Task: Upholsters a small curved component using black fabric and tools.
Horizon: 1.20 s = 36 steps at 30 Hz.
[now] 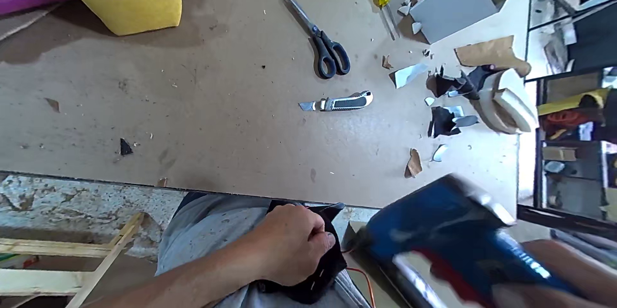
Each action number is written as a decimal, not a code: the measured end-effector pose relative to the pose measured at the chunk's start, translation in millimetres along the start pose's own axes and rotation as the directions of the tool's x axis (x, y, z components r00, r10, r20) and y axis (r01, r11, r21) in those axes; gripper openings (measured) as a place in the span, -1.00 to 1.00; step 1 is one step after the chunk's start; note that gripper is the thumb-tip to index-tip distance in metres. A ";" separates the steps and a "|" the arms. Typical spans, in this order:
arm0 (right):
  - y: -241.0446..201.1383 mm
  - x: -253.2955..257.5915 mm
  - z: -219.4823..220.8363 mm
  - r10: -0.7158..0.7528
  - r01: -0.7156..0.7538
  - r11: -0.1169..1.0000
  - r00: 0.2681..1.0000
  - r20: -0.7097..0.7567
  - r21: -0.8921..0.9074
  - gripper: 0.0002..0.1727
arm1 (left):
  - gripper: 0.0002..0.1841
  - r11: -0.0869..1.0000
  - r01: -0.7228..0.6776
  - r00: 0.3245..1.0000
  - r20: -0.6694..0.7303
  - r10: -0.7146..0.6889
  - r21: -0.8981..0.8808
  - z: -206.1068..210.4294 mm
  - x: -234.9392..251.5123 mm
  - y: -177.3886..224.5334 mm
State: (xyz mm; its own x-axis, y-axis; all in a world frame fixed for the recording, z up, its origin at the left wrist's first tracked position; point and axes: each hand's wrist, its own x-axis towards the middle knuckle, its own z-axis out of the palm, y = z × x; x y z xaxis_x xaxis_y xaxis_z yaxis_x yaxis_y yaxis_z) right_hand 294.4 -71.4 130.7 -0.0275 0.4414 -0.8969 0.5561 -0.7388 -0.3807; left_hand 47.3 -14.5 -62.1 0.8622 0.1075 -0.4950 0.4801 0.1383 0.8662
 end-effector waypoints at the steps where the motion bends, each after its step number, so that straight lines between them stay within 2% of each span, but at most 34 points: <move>1: 9.1 -0.2 -6.6 -0.014 0.007 0.998 0.991 -0.131 -0.059 -0.76 | -0.58 0.996 -0.048 0.997 -0.062 0.044 -0.079 -4.0 -3.8 -6.0; 3: 29.9 19.0 -12.3 -0.042 -0.090 0.950 0.912 -0.408 -0.300 -0.58 | -0.60 0.933 -0.224 0.963 -0.213 0.167 -0.282 -10.4 -11.2 -23.2; 5: 63.0 66.4 -10.6 -0.246 -0.206 0.795 0.751 -0.613 -0.571 -0.47 | -0.63 0.799 -0.366 0.920 -0.312 0.236 -0.476 -16.2 -17.0 -37.3; 6: 82.2 95.4 -11.4 -0.352 -0.251 0.725 0.665 -0.659 -0.641 -0.46 | -0.64 0.724 -0.407 0.905 -0.351 0.240 -0.557 -16.7 -21.1 -41.9; 8: 106.1 143.4 -14.4 -0.430 -0.298 0.684 0.572 -0.699 -0.665 -0.44 | -0.65 0.585 -0.478 0.873 -0.424 0.239 -0.655 -14.1 -28.4 -47.7; 10: 107.9 164.8 -8.7 -0.474 -0.236 0.714 0.528 -0.704 -0.659 -0.39 | -0.63 0.495 -0.527 0.848 -0.465 0.253 -0.691 -11.1 -32.7 -51.5; 12: 84.8 161.9 13.7 -0.589 0.007 0.749 0.465 -0.661 -0.662 -0.27 | -0.61 0.454 -0.563 0.826 -0.471 0.309 -0.691 -10.6 -32.2 -54.7; 13: 66.7 156.4 33.4 -0.624 0.201 0.767 0.451 -0.638 -0.609 -0.27 | -0.61 0.453 -0.573 0.819 -0.469 0.329 -0.683 -9.9 -31.6 -54.0; 14: 48.3 152.3 57.2 -0.635 0.440 0.770 0.470 -0.613 -0.462 -0.30 | -0.64 0.460 -0.581 0.814 -0.467 0.345 -0.672 -8.9 -30.9 -51.4; 15: 31.9 154.4 82.8 -0.630 0.660 0.718 0.485 -0.607 -0.219 -0.32 | -0.66 0.477 -0.592 0.806 -0.475 0.353 -0.650 -8.0 -31.0 -46.9; 16: 17.6 162.2 106.6 -0.608 0.799 0.602 0.468 -0.642 0.012 -0.40 | -0.69 0.498 -0.613 0.790 -0.496 0.360 -0.614 -7.3 -32.2 -42.2; 17: 5.3 170.8 123.1 -0.564 0.866 0.474 0.437 -0.700 0.158 -0.52 | -0.71 0.512 -0.640 0.766 -0.520 0.377 -0.572 -7.3 -34.9 -38.8; 18: -3.9 176.2 129.7 -0.527 0.903 0.373 0.395 -0.752 0.212 -0.60 | -0.69 0.523 -0.668 0.742 -0.528 0.413 -0.530 -7.6 -39.8 -37.5; 20: -11.8 177.8 118.8 -0.564 0.955 0.278 0.247 -0.788 0.100 -0.63 | -0.49 0.550 -0.692 0.721 -0.487 0.494 -0.467 -11.9 -53.0 -35.4; 22: -16.3 173.5 103.9 -0.640 0.951 0.281 0.084 -0.764 -0.131 -0.65 | -0.26 0.657 -0.623 0.780 -0.405 0.478 -0.425 -16.9 -68.6 -26.7; 23: -19.5 171.0 99.1 -0.665 0.931 0.283 0.017 -0.747 -0.231 -0.64 | -0.25 0.733 -0.574 0.810 -0.383 0.444 -0.364 -20.2 -74.2 -19.9; 25: -24.6 166.6 94.4 -0.694 0.889 0.276 -0.079 -0.716 -0.366 -0.65 | -0.42 0.870 -0.448 0.854 -0.388 0.348 -0.207 -23.9 -81.1 -1.4; 27: -25.5 165.6 93.7 -0.712 0.878 0.262 -0.105 -0.695 -0.401 -0.63 | -0.63 0.860 -0.469 0.834 -0.421 0.357 -0.200 -22.7 -82.2 8.1; 29: -24.9 169.7 93.0 -0.715 0.900 0.249 -0.078 -0.694 -0.357 -0.62 | -0.80 0.730 -0.582 0.787 -0.472 0.396 -0.357 -21.5 -76.8 7.0; 30: -25.1 172.6 92.6 -0.710 0.918 0.238 -0.059 -0.702 -0.318 -0.62 | -0.79 0.687 -0.600 0.785 -0.466 0.407 -0.410 -20.6 -72.8 5.3; 31: -25.8 174.7 92.1 -0.705 0.927 0.230 -0.050 -0.707 -0.295 -0.63 | -0.72 0.688 -0.589 0.797 -0.442 0.411 -0.423 -19.4 -69.5 5.0; 33: -28.1 177.0 90.8 -0.696 0.938 0.223 -0.038 -0.717 -0.266 -0.63 | -0.53 0.765 -0.546 0.819 -0.406 0.404 -0.340 -20.6 -68.3 13.0; 34: -29.5 177.8 90.2 -0.690 0.947 0.218 -0.021 -0.723 -0.235 -0.63 | -0.47 0.812 -0.534 0.808 -0.424 0.408 -0.235 -21.8 -68.3 20.5; 36: -34.3 182.4 85.7 -0.666 0.981 0.176 0.054 -0.744 -0.087 -0.63 | -0.53 0.848 -0.528 0.754 -0.489 0.439 -0.052 -26.1 -62.9 32.6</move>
State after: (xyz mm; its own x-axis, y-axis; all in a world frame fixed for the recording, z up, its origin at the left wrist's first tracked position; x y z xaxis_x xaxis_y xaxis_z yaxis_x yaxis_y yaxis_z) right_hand 199.1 -9.2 -39.0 0.2465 0.8946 0.3728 0.1430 0.3469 -0.9269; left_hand 4.5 8.9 -4.5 0.7816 0.6232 -0.0257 -0.0562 0.1114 0.9922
